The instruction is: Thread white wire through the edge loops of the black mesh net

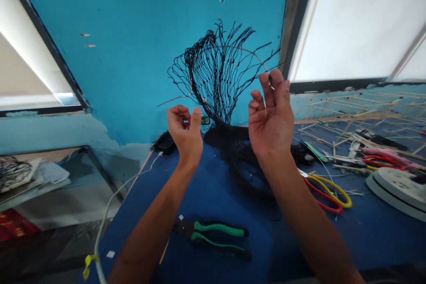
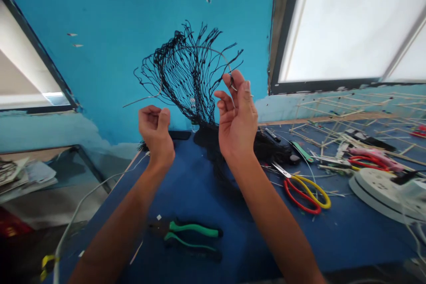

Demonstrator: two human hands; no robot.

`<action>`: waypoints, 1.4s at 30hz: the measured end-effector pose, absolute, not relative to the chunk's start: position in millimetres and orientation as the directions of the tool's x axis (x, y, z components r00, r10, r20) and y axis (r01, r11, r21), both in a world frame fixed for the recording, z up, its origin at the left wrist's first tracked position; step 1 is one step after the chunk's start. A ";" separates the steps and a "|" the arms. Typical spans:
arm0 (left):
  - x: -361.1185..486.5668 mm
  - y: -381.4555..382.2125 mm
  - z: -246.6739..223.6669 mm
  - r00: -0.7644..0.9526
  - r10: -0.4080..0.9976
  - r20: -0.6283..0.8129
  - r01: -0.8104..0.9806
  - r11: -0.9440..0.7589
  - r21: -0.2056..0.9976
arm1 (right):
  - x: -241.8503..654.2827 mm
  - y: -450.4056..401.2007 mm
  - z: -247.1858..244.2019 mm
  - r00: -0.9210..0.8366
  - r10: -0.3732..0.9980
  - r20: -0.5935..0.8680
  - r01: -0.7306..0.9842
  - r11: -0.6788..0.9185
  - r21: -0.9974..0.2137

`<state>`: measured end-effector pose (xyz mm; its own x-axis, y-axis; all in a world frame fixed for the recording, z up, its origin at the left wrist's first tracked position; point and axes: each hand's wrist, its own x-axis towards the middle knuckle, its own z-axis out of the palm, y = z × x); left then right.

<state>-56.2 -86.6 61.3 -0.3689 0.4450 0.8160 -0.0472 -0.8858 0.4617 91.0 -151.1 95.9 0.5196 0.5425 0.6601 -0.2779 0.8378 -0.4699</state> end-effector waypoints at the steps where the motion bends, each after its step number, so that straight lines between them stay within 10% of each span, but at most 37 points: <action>1: -58.0 -84.4 63.8 -0.368 0.516 0.773 -0.104 -0.849 0.517 | 90.1 -151.7 95.9 0.518 0.547 0.657 -0.280 0.835 -0.474; 21: -55.5 -101.4 72.5 -0.429 0.420 0.800 -0.064 -0.897 0.437 | 50.5 -169.4 92.3 0.507 0.580 0.638 -0.390 0.814 -0.430; 30: -53.1 -113.5 72.3 0.113 0.638 0.761 -0.248 -0.724 0.644 | 42.8 -163.4 83.8 0.461 0.558 0.690 -0.294 0.830 -0.474; 42: -44.6 -112.9 75.1 -0.297 0.510 0.807 -0.109 -0.858 0.502 | 5.6 -180.4 73.7 0.415 0.656 0.630 -0.368 0.755 -0.543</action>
